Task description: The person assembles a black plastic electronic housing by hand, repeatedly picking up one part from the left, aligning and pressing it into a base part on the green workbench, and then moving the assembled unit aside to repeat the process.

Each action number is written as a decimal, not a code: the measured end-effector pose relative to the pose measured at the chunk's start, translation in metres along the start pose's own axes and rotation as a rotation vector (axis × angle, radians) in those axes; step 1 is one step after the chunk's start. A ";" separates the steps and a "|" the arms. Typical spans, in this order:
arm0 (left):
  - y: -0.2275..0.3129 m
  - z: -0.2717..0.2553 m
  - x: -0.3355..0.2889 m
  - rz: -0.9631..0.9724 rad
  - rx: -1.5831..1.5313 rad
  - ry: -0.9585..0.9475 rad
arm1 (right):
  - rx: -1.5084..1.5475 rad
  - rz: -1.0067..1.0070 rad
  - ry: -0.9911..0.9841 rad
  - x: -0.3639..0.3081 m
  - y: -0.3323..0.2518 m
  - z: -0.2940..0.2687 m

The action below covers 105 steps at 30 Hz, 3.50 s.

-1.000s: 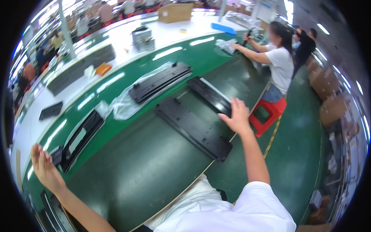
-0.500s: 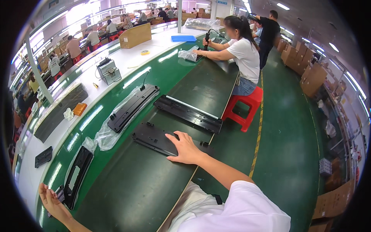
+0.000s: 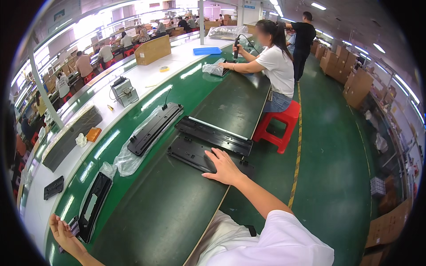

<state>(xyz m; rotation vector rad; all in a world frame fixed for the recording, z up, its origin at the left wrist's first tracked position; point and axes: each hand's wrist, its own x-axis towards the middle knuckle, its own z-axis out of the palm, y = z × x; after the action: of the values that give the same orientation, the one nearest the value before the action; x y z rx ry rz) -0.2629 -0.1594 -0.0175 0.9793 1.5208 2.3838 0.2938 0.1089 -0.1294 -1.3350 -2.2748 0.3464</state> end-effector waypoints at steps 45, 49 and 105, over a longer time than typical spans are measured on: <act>-0.056 0.093 -0.170 -0.132 0.496 -0.648 | 0.260 -0.553 -0.167 -0.063 -0.160 0.077; -0.060 0.115 -0.164 -0.010 0.482 -0.731 | 0.407 -0.505 -0.375 0.000 -0.178 0.029; 0.014 -0.014 0.036 0.431 0.668 -0.118 | 1.033 -0.749 -0.534 0.137 -0.451 0.087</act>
<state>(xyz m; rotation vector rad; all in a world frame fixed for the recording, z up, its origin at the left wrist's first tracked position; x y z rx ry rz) -0.2961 -0.1602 0.0062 1.6911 2.3128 1.9994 -0.1452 0.0075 0.0332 0.1522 -2.1896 1.4409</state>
